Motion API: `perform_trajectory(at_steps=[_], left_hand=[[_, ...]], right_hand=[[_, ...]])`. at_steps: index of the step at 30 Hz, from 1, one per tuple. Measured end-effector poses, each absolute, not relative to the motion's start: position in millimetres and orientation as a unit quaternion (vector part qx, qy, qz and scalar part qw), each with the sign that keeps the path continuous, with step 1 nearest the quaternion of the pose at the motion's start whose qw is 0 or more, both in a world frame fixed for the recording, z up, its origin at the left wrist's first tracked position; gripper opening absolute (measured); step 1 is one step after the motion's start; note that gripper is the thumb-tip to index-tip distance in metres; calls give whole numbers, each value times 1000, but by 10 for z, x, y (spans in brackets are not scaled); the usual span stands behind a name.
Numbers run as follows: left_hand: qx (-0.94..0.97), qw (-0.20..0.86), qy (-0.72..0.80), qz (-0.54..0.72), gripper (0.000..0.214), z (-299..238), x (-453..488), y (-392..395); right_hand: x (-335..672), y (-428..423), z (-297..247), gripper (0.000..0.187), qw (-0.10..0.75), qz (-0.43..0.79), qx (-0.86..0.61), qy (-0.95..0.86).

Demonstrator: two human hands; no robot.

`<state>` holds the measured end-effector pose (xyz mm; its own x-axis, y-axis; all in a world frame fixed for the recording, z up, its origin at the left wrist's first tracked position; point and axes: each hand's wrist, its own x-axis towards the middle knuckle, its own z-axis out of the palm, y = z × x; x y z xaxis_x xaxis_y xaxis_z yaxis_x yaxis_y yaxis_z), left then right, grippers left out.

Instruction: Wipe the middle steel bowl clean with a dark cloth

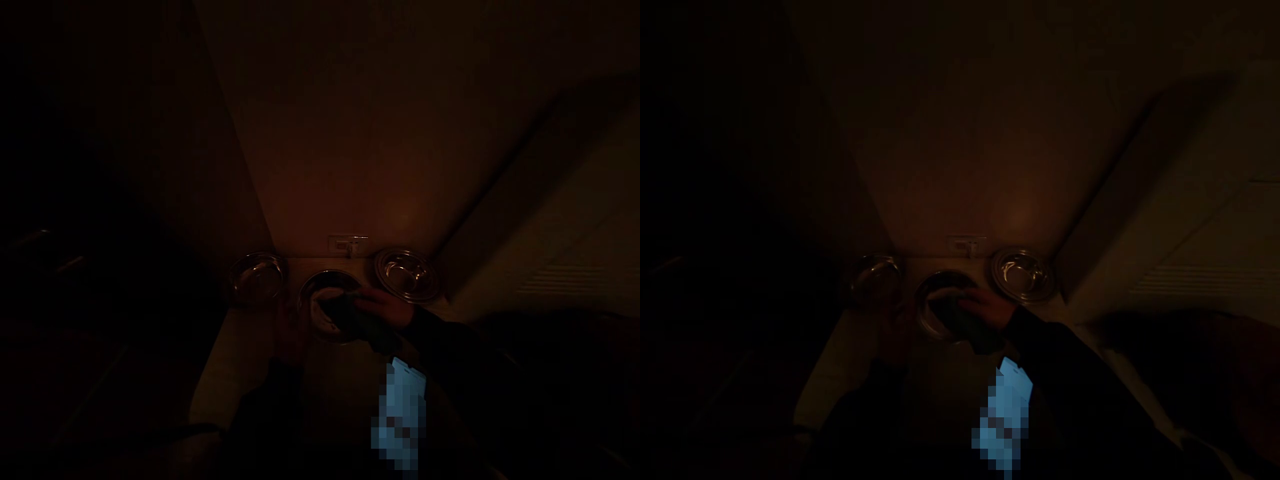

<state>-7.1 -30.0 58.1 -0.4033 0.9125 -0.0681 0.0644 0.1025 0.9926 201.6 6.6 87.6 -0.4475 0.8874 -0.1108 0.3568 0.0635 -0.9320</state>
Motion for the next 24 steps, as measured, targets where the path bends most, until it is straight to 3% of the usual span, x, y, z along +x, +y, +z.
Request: perform_trajectory(at_steps=[2,6,10,12,15,19,24], left_hand=[[492,394,557,541,57,709,-82,-336],[565,506,485,435,66,838,-99,-341],[528,542,511,407,30,830,-144,-324],[506,540,528,416,24,821,-167,-324],[466,532,554,439,26,816,-162,-331],[414,544,562,466,31,805,-37,-350],[360,617,493,497,41,778,93,-393]], right_hand=[[1977,45,939,41,235,521,-437,-694],[1930,25,1075,41,206,496,-417,-733],[1983,78,1168,34,193,426,-428,-773],[2031,118,1196,28,195,374,-447,-789],[2060,127,1233,26,213,280,-482,-802],[1915,-77,1227,36,243,170,-498,-815],[1639,-534,1023,45,257,149,-430,-853]])
